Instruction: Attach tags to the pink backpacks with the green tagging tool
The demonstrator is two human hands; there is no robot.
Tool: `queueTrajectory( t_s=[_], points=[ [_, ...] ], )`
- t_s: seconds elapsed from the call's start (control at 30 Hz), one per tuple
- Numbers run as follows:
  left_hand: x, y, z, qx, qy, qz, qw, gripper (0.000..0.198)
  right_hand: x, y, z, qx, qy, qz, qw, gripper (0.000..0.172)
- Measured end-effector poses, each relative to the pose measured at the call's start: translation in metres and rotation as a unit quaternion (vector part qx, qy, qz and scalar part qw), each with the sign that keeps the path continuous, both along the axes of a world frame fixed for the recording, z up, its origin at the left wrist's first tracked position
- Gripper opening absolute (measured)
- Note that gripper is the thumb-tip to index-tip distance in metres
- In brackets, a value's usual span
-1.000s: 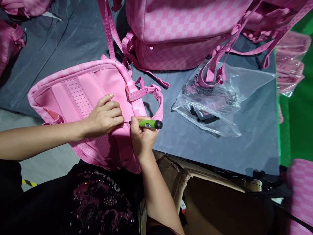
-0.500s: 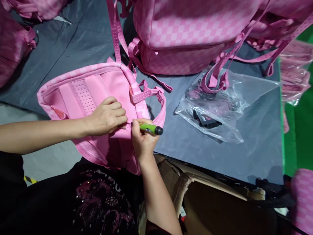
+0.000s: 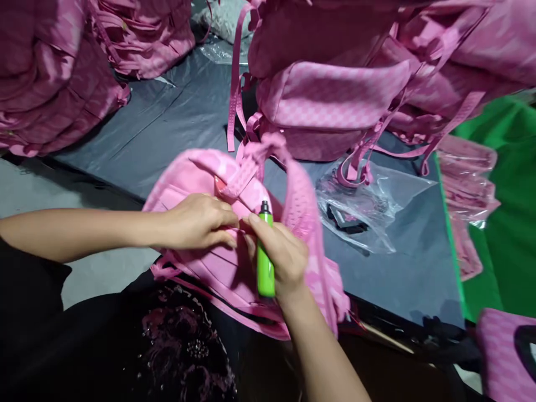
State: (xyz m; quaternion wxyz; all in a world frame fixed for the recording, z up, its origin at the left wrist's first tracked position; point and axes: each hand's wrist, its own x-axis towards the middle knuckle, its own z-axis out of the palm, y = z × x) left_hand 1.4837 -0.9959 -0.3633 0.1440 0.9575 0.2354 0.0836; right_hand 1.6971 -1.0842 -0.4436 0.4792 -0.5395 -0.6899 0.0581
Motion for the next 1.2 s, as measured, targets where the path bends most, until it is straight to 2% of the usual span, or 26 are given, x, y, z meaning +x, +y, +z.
queueTrajectory(
  t_s=[0.1,0.17,0.27,0.37,0.5,0.6,0.67,0.73,0.8,0.87,0.9,1.0,1.1,1.2],
  points=[
    [-0.015,0.031,-0.037,0.032,0.062,-0.018,0.997,0.012,0.008,0.022,-0.033,0.049,-0.078,0.054,0.994,0.022],
    [-0.024,0.046,-0.05,0.057,0.052,-0.019,0.997,0.01,0.001,0.031,-0.045,0.085,-0.097,0.044,0.991,0.027],
    [-0.032,0.053,-0.054,0.057,0.014,-0.033,0.998,0.018,-0.027,0.042,-0.045,0.125,-0.11,0.033,0.986,0.03],
    [-0.044,0.057,-0.052,0.052,0.011,-0.044,0.998,0.029,-0.049,0.057,-0.045,0.13,-0.16,0.019,0.978,0.021],
    [-0.081,0.066,-0.054,0.098,0.042,-0.063,0.992,0.042,-0.046,0.072,-0.059,0.172,-0.189,0.014,0.967,0.018],
    [-0.093,0.066,-0.053,0.114,0.025,-0.033,0.993,0.045,-0.039,0.072,-0.063,0.166,-0.196,0.018,0.966,0.018],
    [-0.082,0.066,-0.052,0.108,-0.024,0.027,0.994,0.04,-0.042,0.067,-0.06,0.16,-0.188,0.022,0.969,0.018],
    [-0.058,0.068,-0.052,0.089,-0.059,0.063,0.992,0.033,-0.048,0.059,-0.054,0.166,-0.165,0.03,0.972,0.026],
    [-0.03,0.075,-0.055,0.064,-0.043,0.055,0.996,0.058,-0.056,0.048,-0.05,0.166,-0.141,0.033,0.975,0.036],
    [-0.007,0.084,-0.06,0.038,0.02,0.051,0.998,0.084,-0.061,0.037,-0.048,0.145,-0.123,0.029,0.981,0.039],
    [0.001,0.088,-0.064,0.029,0.053,0.064,0.996,0.09,-0.062,0.033,-0.047,0.132,-0.117,0.027,0.984,0.038],
    [0.009,0.095,-0.072,0.026,0.104,0.09,0.99,0.094,-0.059,0.027,-0.05,0.108,-0.125,0.042,0.985,0.034],
    [0.003,0.091,-0.077,0.064,0.08,0.064,0.993,0.103,-0.053,0.03,-0.054,0.111,-0.135,0.064,0.983,0.034],
    [0.001,0.085,-0.081,0.106,0.051,0.031,0.993,0.112,-0.05,0.034,-0.057,0.107,-0.1,0.07,0.987,0.038]
  ],
)
